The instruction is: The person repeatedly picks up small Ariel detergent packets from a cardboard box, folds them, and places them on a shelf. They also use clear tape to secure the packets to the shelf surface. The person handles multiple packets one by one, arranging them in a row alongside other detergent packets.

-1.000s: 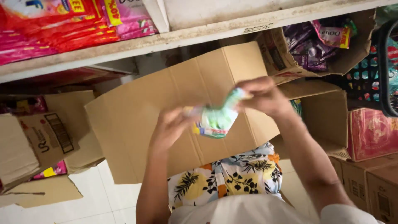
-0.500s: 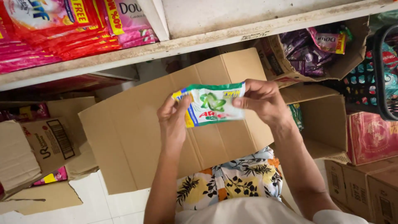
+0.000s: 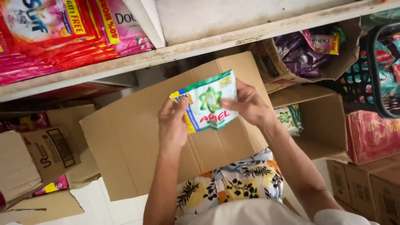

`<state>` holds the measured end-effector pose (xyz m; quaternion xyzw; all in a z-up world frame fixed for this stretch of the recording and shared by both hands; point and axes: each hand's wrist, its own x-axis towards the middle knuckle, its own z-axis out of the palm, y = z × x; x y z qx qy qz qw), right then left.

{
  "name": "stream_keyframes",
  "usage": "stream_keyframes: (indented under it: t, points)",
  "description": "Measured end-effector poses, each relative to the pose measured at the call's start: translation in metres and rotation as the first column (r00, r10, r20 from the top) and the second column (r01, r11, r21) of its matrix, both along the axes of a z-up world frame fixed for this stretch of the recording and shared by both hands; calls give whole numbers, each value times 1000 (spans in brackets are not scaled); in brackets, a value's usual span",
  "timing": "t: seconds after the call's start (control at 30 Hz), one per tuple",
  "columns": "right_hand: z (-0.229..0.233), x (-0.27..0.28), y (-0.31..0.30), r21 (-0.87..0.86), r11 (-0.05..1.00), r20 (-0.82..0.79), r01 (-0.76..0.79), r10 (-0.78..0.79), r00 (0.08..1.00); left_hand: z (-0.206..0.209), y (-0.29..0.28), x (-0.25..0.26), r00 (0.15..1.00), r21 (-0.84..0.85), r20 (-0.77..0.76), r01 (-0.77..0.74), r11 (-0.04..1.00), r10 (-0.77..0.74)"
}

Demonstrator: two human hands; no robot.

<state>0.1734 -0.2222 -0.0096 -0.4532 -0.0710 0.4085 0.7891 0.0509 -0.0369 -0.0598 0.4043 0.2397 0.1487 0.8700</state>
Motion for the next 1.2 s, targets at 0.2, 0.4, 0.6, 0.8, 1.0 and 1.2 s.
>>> stream_keyframes:
  t: [0.2,0.4,0.6,0.8,1.0,1.2]
  points:
    - [-18,-3,-10,-342,937,257,64,28,966,-14,4,-6,989,-130,-43,132,983,-139]
    - [0,-2,-7,-216,968,256,-131,185,949,1,-3,-2,999,37,-15,50,998,-49]
    - [-14,0,-8,-427,897,485,115,120,866,-4,-6,5,993,34,-39,109,993,-107]
    - [-8,13,-5,-455,887,348,81,93,933,-3,-7,11,992,-15,-50,114,993,-114]
    - [22,12,3,-158,987,278,36,9,960,14,-4,14,997,-43,-70,19,999,-22]
    - [-6,17,-5,-294,953,337,75,30,941,37,-2,11,977,86,-147,168,982,-155]
